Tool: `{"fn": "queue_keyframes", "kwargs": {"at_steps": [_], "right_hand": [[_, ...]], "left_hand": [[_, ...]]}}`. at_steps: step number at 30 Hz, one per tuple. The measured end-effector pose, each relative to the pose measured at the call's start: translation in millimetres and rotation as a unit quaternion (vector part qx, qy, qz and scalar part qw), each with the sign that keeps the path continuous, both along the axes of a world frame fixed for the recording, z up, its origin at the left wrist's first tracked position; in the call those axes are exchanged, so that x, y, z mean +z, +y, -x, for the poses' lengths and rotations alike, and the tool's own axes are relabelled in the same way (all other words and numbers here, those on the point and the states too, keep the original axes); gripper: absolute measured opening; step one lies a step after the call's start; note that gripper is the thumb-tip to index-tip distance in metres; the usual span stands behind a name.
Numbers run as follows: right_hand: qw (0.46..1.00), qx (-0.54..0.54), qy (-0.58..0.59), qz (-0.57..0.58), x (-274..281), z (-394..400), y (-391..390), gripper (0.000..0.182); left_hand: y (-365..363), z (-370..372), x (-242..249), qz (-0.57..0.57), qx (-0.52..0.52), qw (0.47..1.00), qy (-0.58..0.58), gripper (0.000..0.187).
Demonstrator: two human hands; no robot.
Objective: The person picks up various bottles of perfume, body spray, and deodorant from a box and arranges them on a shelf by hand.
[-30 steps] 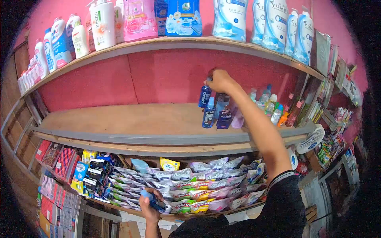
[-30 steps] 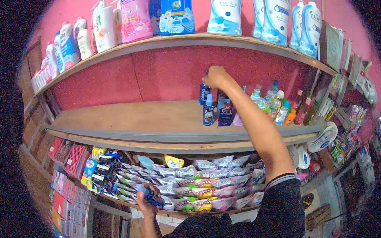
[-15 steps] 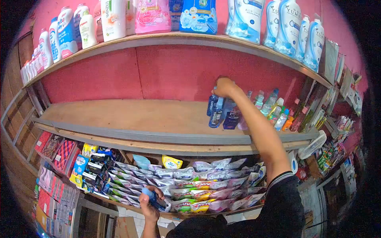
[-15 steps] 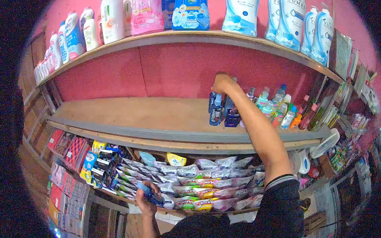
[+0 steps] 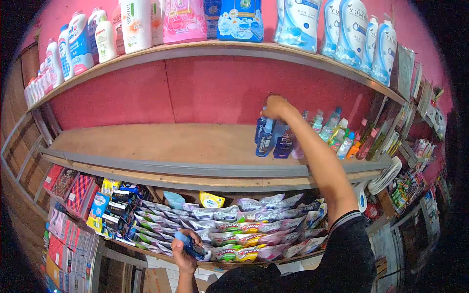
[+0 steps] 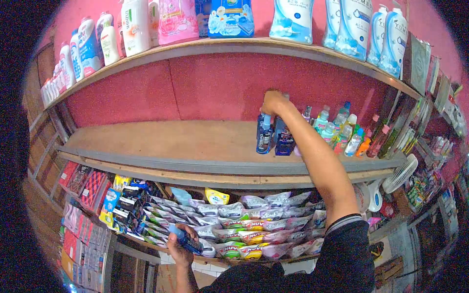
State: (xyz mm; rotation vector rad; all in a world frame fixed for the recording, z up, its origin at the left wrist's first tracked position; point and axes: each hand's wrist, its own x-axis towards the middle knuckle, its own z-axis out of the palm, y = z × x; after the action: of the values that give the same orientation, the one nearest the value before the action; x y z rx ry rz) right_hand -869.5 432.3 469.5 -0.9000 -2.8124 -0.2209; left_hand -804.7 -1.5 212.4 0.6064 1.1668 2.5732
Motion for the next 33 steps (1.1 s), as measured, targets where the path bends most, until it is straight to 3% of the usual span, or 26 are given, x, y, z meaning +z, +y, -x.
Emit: {"fn": "queue_keyframes", "kwargs": {"at_steps": [12, 15, 18, 20, 22, 24, 26, 27, 30, 31, 33], "right_hand": [[0.999, 0.023, 0.035, 0.013, 13, -8, -13, 0.049], [0.989, 0.029, 0.138, 0.032, 22, -23, -30, 0.042], [0.959, 0.152, 0.238, 0.030, 28, -42, -70, 0.037], [0.931, 0.275, 0.202, 0.133, 34, -64, -119, 0.033], [0.861, 0.402, 0.080, 0.302, 16, -72, -144, 0.036], [0.825, 0.488, -0.017, 0.284, 5, -89, -180, 0.039], [0.776, 0.518, -0.042, 0.356, -15, -98, -201, 0.041], [0.750, 0.571, -0.035, 0.331, -18, -100, -208, 0.039], [0.757, 0.520, -0.064, 0.390, -22, -106, -219, 0.034], [0.760, 0.546, -0.053, 0.349, -25, -102, -216, 0.030], [0.750, 0.518, -0.068, 0.406, -25, -105, -211, 0.028]], "left_hand": [[-2, -4, 3, 0.010, 0.008, 1.000, 0.014, 0.052], [-2, -1, 12, 0.016, -0.033, 0.999, 0.009, 0.055], [0, 6, 30, 0.036, -0.112, 0.993, -0.018, 0.069], [8, 10, 49, 0.005, -0.183, 0.983, -0.033, 0.081], [18, 17, 67, -0.029, -0.282, 0.959, -0.004, 0.083], [28, 20, 81, -0.065, -0.336, 0.939, 0.003, 0.083], [37, 21, 92, -0.092, -0.375, 0.922, -0.008, 0.083], [41, 20, 95, -0.101, -0.387, 0.916, -0.023, 0.082], [47, 16, 102, -0.100, -0.403, 0.907, -0.068, 0.083], [50, 21, 97, -0.093, -0.420, 0.901, -0.046, 0.087], [48, 21, 98, -0.062, -0.427, 0.902, -0.020, 0.089]]}}
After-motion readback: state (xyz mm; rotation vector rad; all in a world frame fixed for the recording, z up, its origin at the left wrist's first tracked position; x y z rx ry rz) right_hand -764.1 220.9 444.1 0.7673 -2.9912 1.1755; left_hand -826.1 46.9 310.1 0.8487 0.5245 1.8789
